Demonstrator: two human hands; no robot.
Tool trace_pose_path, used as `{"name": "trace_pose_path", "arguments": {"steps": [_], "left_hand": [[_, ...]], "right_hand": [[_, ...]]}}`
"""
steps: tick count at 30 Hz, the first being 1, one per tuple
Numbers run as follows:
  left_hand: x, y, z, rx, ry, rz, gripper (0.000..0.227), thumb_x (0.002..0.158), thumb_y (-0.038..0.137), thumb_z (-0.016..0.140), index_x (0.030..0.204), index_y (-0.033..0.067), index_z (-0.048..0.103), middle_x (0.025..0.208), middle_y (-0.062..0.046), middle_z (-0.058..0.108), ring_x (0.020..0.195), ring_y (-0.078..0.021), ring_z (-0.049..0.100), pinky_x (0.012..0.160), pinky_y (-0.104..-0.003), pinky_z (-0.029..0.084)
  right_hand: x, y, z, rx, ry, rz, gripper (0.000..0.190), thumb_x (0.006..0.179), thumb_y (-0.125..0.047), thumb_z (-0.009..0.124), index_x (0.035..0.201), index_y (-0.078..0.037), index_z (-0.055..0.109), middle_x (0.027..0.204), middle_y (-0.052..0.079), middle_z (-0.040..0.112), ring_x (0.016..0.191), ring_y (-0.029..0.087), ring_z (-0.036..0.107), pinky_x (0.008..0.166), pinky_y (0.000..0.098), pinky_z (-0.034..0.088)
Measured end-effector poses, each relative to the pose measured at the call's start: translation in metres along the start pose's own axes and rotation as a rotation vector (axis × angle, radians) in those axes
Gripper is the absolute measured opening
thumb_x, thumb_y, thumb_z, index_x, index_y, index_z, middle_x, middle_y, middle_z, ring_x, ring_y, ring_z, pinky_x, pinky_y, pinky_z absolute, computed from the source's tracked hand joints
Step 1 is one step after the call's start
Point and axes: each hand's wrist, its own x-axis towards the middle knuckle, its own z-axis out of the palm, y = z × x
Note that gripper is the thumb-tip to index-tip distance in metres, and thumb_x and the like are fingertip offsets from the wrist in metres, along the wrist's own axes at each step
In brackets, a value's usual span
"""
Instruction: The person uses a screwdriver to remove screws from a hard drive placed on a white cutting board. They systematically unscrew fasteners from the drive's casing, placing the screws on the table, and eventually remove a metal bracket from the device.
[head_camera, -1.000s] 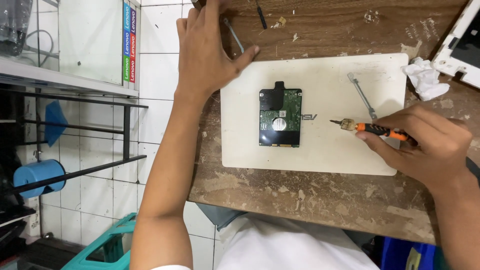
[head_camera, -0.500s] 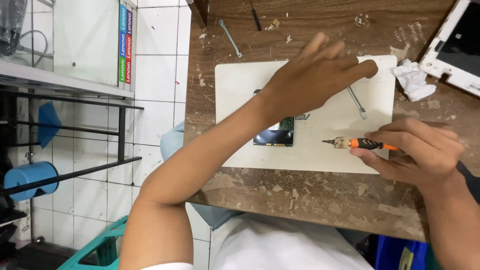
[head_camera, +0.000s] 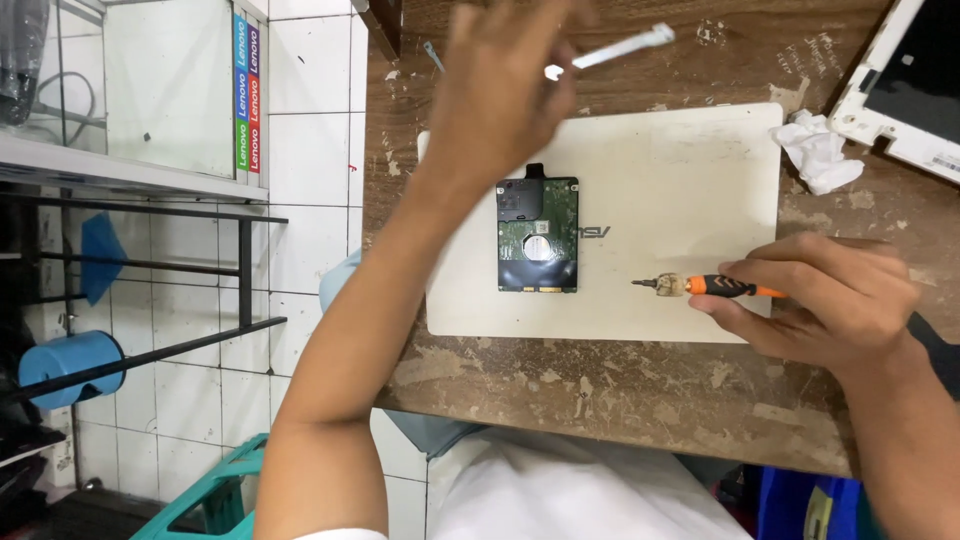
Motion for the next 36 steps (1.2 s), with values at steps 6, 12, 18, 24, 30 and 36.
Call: {"name": "trace_pose_path", "arguments": {"steps": [6, 12, 18, 24, 30, 36], "left_hand": [[-0.038, -0.069, -0.029, 0.159, 0.185, -0.465, 0.020, 0.083, 0.004, 0.077, 0.089, 0.0081, 0.058, 0.078, 0.005, 0.081, 0.062, -0.0250, 0.069, 0.073, -0.045, 0.052], [-0.053, -0.083, -0.012, 0.123, 0.195, -0.610, 0.026, 0.077, 0.001, 0.076, 0.094, 0.0060, 0.057, 0.073, 0.001, 0.080, 0.066, -0.0292, 0.075, 0.070, -0.046, 0.056], [-0.052, -0.076, -0.005, 0.034, 0.121, -0.688, 0.030, 0.078, 0.004, 0.078, 0.098, 0.0065, 0.056, 0.069, 0.002, 0.076, 0.063, -0.0222, 0.076, 0.067, -0.043, 0.060], [-0.039, -0.050, -0.014, -0.075, -0.043, -0.814, 0.051, 0.080, 0.002, 0.078, 0.125, 0.0068, 0.053, 0.073, 0.004, 0.080, 0.070, -0.0180, 0.079, 0.073, -0.039, 0.064], [-0.038, -0.045, -0.019, -0.135, -0.039, -0.781, 0.044, 0.084, 0.014, 0.080, 0.121, 0.0063, 0.056, 0.068, 0.005, 0.079, 0.065, -0.0136, 0.078, 0.071, -0.035, 0.065], [-0.039, -0.042, -0.035, -0.191, 0.005, -0.543, 0.027, 0.095, 0.020, 0.084, 0.097, 0.0082, 0.059, 0.076, 0.001, 0.073, 0.064, -0.0131, 0.066, 0.063, -0.033, 0.055]], "right_hand": [[0.003, -0.004, 0.002, 0.006, -0.012, 0.013, 0.039, 0.087, -0.032, 0.100, 0.089, 0.002, 0.081, 0.080, 0.017, 0.077, 0.055, 0.017, 0.062, 0.048, 0.0295, 0.048], [-0.004, 0.000, -0.001, -0.021, -0.093, 0.047, 0.041, 0.088, -0.033, 0.101, 0.092, 0.002, 0.080, 0.085, 0.019, 0.077, 0.054, 0.016, 0.060, 0.050, 0.0313, 0.049], [-0.001, 0.001, -0.002, -0.023, -0.106, 0.044, 0.043, 0.089, -0.033, 0.100, 0.094, 0.004, 0.080, 0.084, 0.021, 0.078, 0.059, 0.022, 0.066, 0.051, 0.0346, 0.051], [-0.003, 0.001, -0.004, -0.031, -0.140, 0.057, 0.041, 0.089, -0.034, 0.100, 0.095, 0.002, 0.081, 0.087, 0.019, 0.078, 0.054, 0.018, 0.061, 0.051, 0.0341, 0.050], [0.002, 0.001, -0.002, -0.007, -0.110, 0.031, 0.040, 0.090, -0.029, 0.100, 0.094, 0.006, 0.080, 0.084, 0.021, 0.078, 0.061, 0.022, 0.067, 0.051, 0.0343, 0.052], [-0.001, 0.000, -0.004, -0.052, -0.125, 0.042, 0.041, 0.091, -0.031, 0.101, 0.094, 0.005, 0.082, 0.086, 0.020, 0.079, 0.067, 0.024, 0.072, 0.055, 0.0360, 0.055]]}}
